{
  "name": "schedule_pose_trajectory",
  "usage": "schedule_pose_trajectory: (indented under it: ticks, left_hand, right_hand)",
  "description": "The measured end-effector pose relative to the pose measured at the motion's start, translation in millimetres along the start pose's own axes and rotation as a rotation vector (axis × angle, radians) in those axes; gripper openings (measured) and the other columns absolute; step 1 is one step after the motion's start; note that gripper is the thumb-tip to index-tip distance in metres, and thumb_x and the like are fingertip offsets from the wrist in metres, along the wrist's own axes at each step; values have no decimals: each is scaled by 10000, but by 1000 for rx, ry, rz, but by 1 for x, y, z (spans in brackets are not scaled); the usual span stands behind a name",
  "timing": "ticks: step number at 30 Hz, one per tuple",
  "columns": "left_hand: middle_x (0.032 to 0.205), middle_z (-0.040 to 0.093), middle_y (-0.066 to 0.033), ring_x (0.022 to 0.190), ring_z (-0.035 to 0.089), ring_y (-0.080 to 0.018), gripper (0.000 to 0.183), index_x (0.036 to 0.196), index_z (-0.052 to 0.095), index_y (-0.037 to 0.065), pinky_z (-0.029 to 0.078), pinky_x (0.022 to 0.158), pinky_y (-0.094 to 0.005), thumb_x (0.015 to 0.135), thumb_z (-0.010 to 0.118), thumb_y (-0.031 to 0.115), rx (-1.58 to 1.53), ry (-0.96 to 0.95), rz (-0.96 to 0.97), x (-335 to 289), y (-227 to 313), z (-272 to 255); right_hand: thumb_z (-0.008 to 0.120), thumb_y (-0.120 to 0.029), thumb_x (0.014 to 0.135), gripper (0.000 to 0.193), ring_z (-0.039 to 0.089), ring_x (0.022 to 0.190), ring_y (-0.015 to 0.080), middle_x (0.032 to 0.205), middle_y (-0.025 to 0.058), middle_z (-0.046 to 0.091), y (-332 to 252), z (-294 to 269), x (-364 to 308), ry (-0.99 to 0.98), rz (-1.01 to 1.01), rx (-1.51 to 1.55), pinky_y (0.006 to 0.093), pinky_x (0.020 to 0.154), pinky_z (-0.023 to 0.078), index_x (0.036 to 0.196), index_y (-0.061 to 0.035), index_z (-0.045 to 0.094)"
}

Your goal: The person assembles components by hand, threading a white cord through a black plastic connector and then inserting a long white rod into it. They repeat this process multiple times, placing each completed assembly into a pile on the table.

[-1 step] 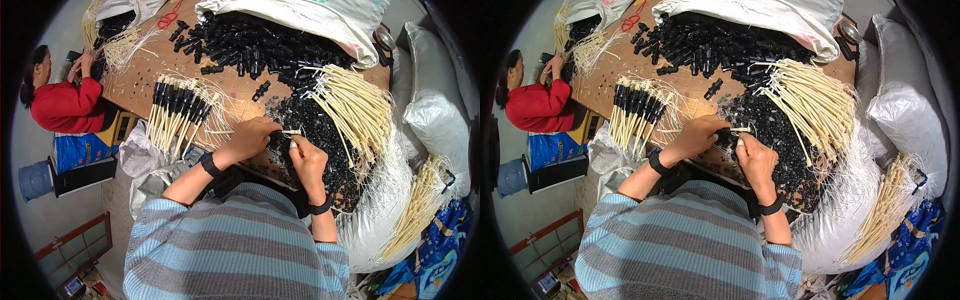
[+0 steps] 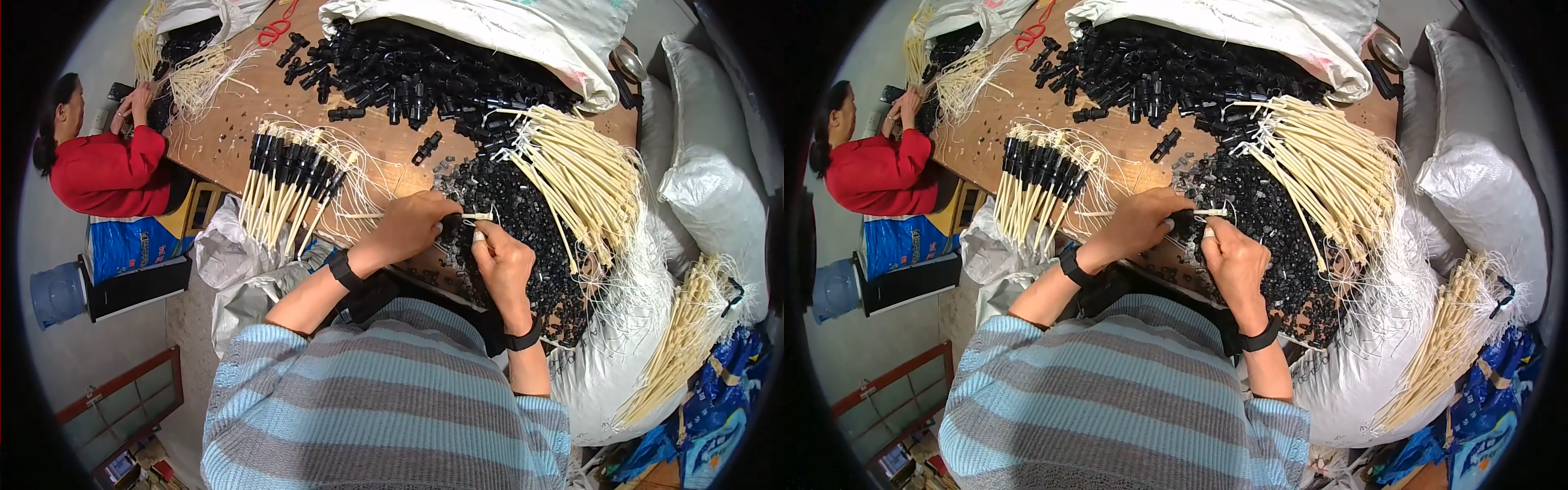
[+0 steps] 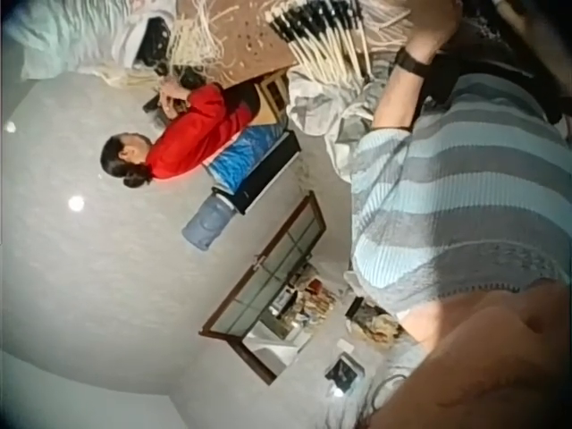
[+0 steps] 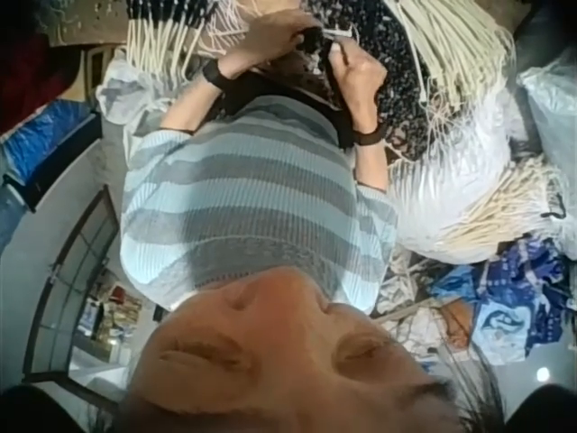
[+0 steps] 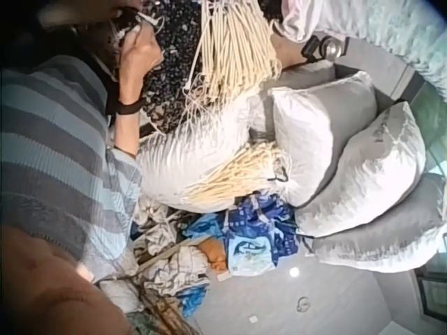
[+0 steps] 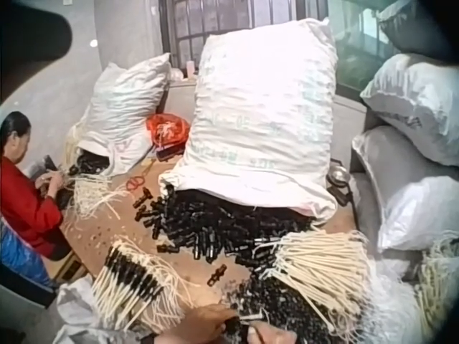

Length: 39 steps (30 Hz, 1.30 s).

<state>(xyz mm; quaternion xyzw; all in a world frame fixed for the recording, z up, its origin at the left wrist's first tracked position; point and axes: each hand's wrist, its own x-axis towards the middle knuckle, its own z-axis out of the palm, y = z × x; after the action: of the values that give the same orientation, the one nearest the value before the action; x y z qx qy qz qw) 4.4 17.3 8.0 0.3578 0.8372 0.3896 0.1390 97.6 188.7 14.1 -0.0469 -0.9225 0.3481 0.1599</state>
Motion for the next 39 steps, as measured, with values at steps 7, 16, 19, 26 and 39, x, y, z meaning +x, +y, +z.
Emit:
schedule_pose_trajectory:
  ticks: [7, 16, 19, 26, 39]
  left_hand:
    - [932, 662, -85, 934, 628, -309, 365, 1061, 629, 124, 495, 735, -417, 717, 626, 3, 51, 56, 129, 1, -2, 12]
    - [870, 672, -69, 834, 620, -284, 357, 1014, 631, 86, 491, 735, -356, 685, 619, -52, -244, 0, 82, 4, 0, -1]
    - [828, 660, -53, 800, 612, -228, 181, 797, 664, 44, 485, 702, -317, 654, 680, -65, -209, 135, 135, 4, -1, -1]
    - [781, 629, -48, 736, 606, -217, 201, 835, 652, 52, 490, 665, -316, 661, 691, -41, -318, 189, 102, -1, -5, 4]
    - [739, 603, -78, 667, 602, -151, 227, 886, 635, 35, 465, 574, -281, 694, 624, -85, -17, 338, -56, 19, -59, 7]
  right_hand:
    - [650, -42, 809, 103, 621, 535, 232, 684, 124, 648, 1, 5, -2, -54, -44, 63, 303, 515, 471, 910, -45, 673]
    - [602, -88, 872, 118, 645, 658, 355, 774, 163, 658, 1, 5, -3, -180, -120, 48, 410, 553, 512, 969, -21, 599]
    - [624, -64, 879, 118, 662, 685, 337, 806, 163, 666, -3, 2, -3, -191, -59, 46, 359, 581, 516, 986, -13, 613]
    - [634, -75, 877, 69, 635, 589, 228, 693, 132, 635, 0, 14, -10, -115, -22, 245, 300, 541, 477, 919, -25, 657]
    - [623, -84, 853, 64, 387, 464, 75, 505, 24, 418, 22, 17, -14, -77, 405, 361, 269, 461, 350, 861, -46, 674]
